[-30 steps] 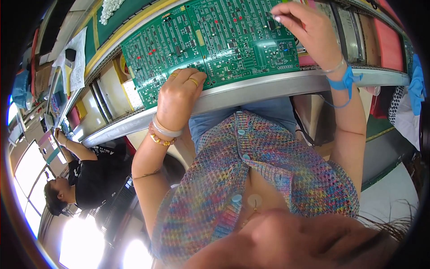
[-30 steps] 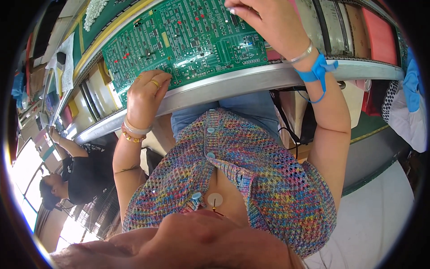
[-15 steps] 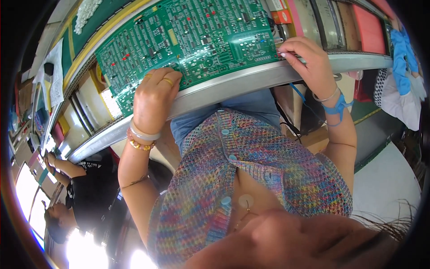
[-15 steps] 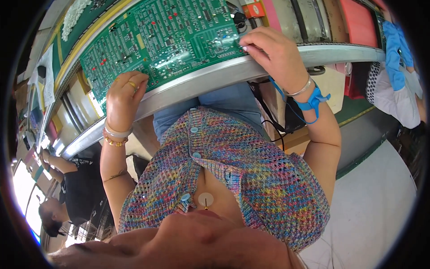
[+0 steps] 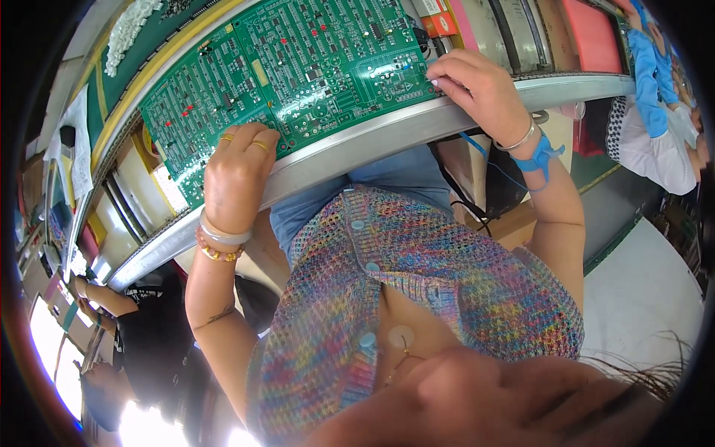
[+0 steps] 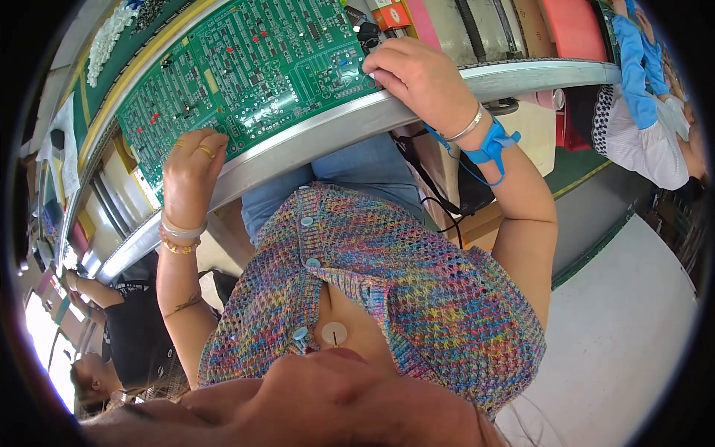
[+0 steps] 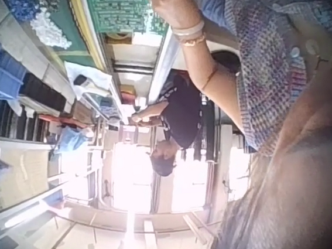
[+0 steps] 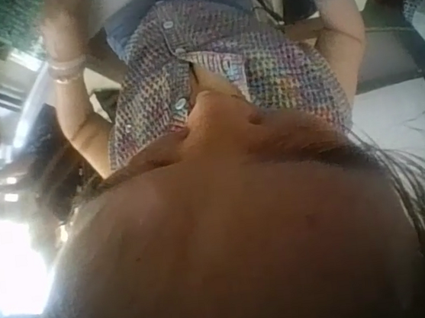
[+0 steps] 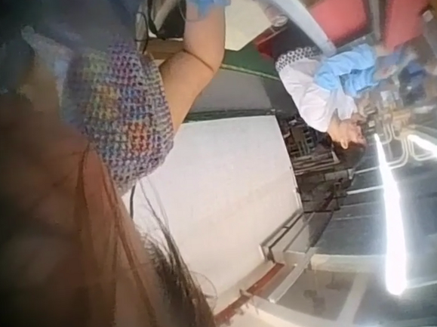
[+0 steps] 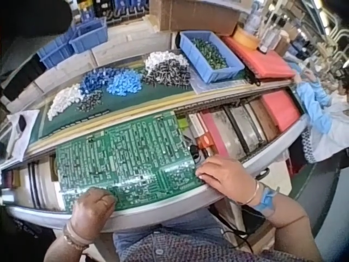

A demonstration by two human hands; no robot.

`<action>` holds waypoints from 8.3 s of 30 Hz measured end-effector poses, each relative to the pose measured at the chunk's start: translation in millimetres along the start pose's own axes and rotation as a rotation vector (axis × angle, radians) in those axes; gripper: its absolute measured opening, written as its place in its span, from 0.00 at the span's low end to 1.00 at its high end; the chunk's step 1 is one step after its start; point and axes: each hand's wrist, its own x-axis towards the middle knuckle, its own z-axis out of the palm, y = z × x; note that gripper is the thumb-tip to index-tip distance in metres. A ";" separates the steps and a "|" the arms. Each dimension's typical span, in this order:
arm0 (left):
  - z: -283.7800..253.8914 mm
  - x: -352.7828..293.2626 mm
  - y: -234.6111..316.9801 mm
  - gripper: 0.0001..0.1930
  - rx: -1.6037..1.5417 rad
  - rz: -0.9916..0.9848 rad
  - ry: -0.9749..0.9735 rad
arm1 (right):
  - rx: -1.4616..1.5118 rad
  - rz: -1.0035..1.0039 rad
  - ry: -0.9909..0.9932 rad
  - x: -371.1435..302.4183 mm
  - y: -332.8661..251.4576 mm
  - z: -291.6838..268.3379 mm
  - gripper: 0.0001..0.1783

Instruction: The person inserts small electronic components by hand from a component tray into a printed circuit board.

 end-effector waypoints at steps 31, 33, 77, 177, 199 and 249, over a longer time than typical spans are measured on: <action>-14.2 268.1 -125.7 0.08 -0.241 -0.168 0.219 | -0.531 -0.195 0.266 275.6 86.1 -35.4 0.08; -0.8 291.2 -147.3 0.09 -0.205 -0.155 0.280 | -0.541 -0.244 0.217 293.5 88.3 -30.4 0.08; -43.4 67.1 -27.7 0.09 -0.500 -0.274 -0.076 | 0.061 -0.220 -0.023 74.8 34.3 3.6 0.15; -41.0 93.4 -87.5 0.09 -0.365 -0.117 0.357 | 0.144 -0.065 -0.070 145.1 -28.5 22.9 0.04; 0.5 43.0 -43.7 0.10 -0.743 -0.369 0.130 | -0.162 -0.274 0.004 149.6 -21.7 49.4 0.05; -10.0 91.2 -44.6 0.13 0.007 0.064 0.153 | 0.189 -0.171 0.109 123.2 -31.3 1.4 0.06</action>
